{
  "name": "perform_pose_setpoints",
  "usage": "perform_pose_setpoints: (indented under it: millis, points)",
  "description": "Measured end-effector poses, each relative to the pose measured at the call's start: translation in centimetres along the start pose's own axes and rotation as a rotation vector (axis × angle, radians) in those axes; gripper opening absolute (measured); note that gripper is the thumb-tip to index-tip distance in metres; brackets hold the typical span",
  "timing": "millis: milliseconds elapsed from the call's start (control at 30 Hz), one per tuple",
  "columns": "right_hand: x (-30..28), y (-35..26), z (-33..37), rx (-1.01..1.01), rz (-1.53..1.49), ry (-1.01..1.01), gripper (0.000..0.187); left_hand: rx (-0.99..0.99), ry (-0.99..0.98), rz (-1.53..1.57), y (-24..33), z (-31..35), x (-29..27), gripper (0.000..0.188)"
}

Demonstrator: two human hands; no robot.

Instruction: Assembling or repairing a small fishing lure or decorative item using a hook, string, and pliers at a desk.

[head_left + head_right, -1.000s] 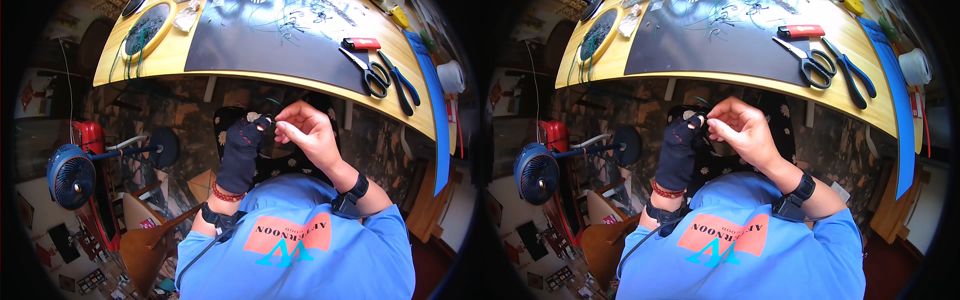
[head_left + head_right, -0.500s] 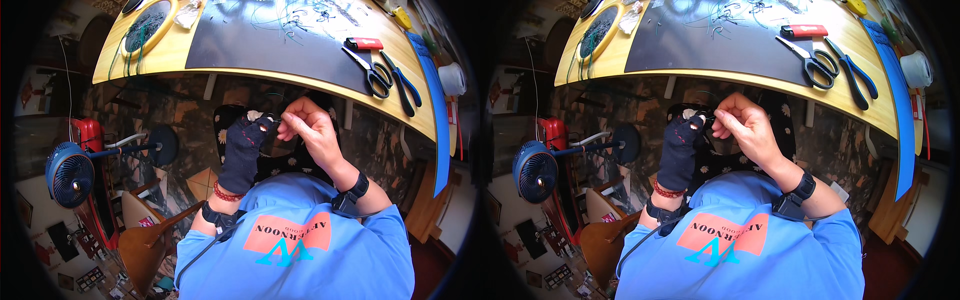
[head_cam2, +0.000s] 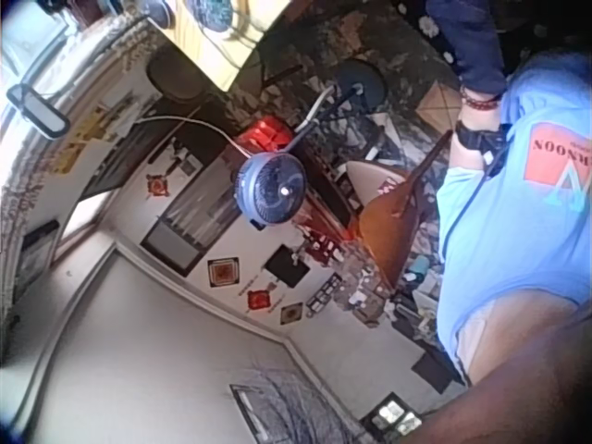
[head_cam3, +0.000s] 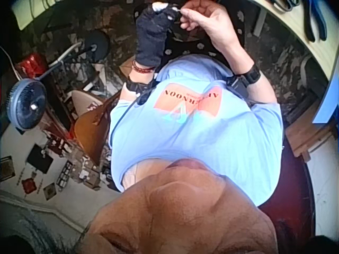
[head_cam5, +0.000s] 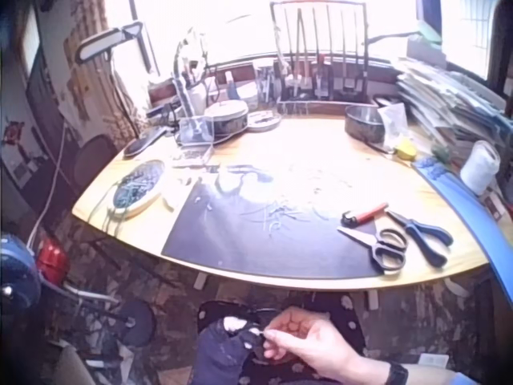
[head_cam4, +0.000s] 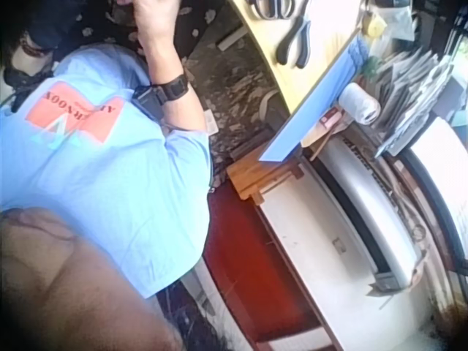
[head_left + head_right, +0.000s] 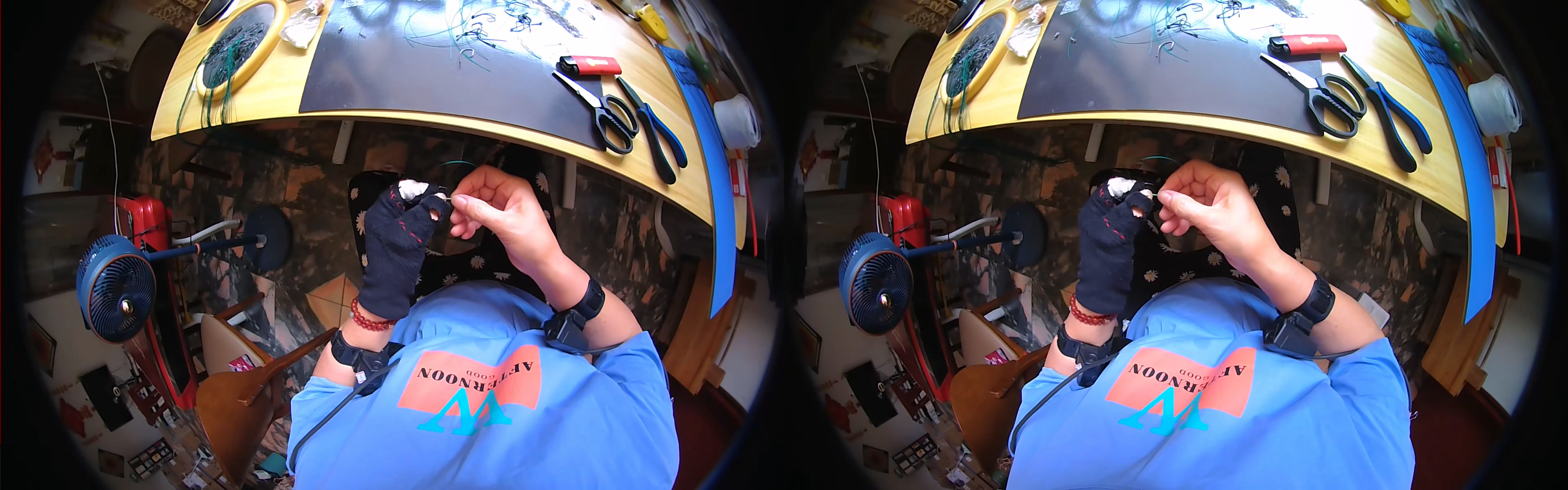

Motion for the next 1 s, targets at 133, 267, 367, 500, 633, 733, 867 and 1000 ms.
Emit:
perform_pose_setpoints:
  millis: [133, 267, 367, 500, 633, 733, 867, 1000]
  points:
    - [-0.1, 0.8, -0.1, 0.134, -0.118, -0.081, 0.018, -0.002, -0.014, -0.023, -0.2, 0.3, 0.0, 0.009]
    - [0.1, 1.6, 0.2, 0.268, -0.268, -0.125, 0.018, 0.085, -0.025, -0.126, 0.1, 0.5, 0.0, 0.013]
    - [0.1, 2.2, 0.2, 0.331, -0.303, -0.129, 0.017, 0.144, -0.039, -0.201, 0.1, 0.5, 0.0, 0.014]
    - [0.1, 2.6, 0.1, 0.329, -0.289, -0.146, 0.015, 0.145, -0.032, -0.187, -0.1, 0.7, -0.4, 0.016]
    - [-1.2, 1.7, 0.2, 0.232, -0.165, -0.034, 0.014, 0.222, -0.020, -0.376, 1.7, 0.7, -1.6, 0.021]
    - [-1.5, 1.5, 0.1, 0.198, -0.083, -0.014, 0.015, 0.523, -0.171, -0.584, 4.6, 2.0, 0.1, 0.024]
    - [-0.8, 0.6, 0.3, 0.152, 0.054, -0.041, 0.017, 0.623, -0.292, -0.568, 5.6, 2.4, 2.2, 0.028]
    - [-0.3, -0.7, 0.7, 0.098, 0.096, -0.084, 0.017, 0.537, -0.257, -0.707, 3.4, 0.9, 1.2, 0.036]
Point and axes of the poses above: each hand's wrist, its own z-axis away from the middle knuckle, its own x-axis out of the palm, y = z × x, the point moved 6 cm from there along -z, towards the middle knuckle, and after that the axes turned 11 degrees about z, right-handed, at the moved point
